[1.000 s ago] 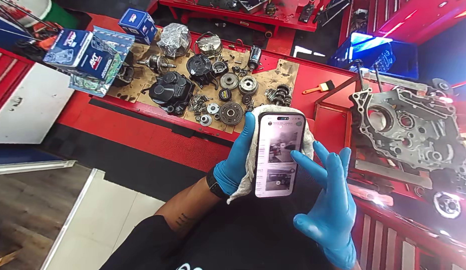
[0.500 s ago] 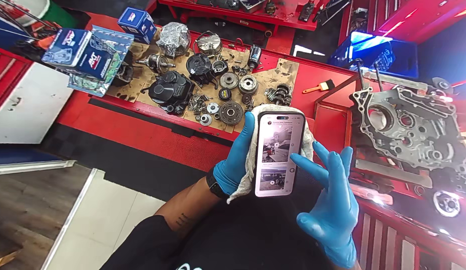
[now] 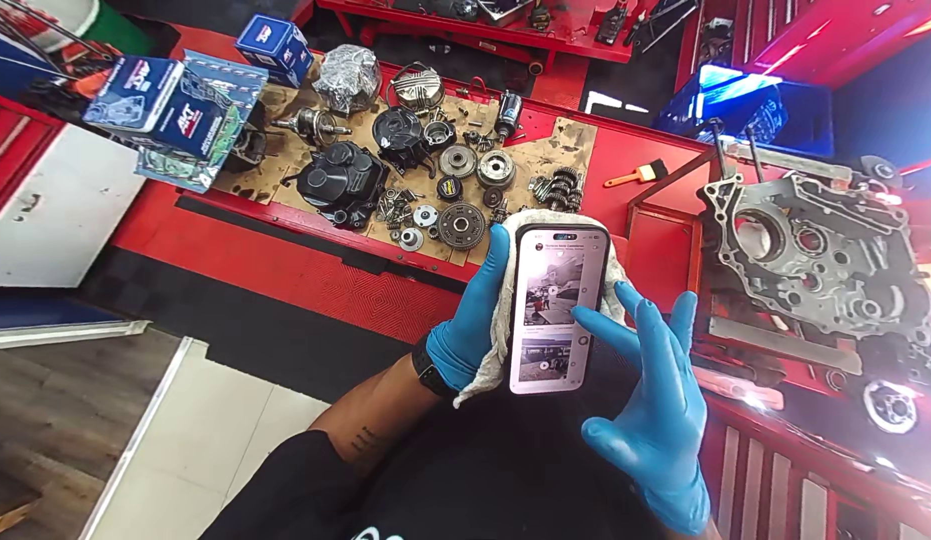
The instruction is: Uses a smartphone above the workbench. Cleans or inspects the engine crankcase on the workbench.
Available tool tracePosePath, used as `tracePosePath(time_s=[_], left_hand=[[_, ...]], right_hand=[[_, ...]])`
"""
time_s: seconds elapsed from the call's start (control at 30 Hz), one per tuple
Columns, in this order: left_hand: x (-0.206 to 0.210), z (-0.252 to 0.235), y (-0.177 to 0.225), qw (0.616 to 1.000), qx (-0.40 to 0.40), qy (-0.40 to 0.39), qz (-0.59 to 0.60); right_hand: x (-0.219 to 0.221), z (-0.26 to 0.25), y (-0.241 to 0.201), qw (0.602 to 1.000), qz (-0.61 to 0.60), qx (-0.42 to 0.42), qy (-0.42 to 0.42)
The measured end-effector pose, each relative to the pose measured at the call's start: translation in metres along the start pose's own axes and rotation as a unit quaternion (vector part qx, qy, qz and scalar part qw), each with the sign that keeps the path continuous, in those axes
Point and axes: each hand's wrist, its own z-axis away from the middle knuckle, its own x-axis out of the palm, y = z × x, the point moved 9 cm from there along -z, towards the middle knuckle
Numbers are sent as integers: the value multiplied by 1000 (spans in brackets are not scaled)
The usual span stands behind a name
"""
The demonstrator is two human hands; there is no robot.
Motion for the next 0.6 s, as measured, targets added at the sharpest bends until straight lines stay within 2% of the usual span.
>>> tracePosePath(time_s=[0.43, 0.6], left_hand=[[1, -1, 0, 1000, 5, -12, 2], [0, -3, 7, 1000, 22, 6, -16]], right_hand=[[-1, 1, -3, 1000, 0, -7, -1], [-4, 6, -6, 1000, -8, -13, 6]])
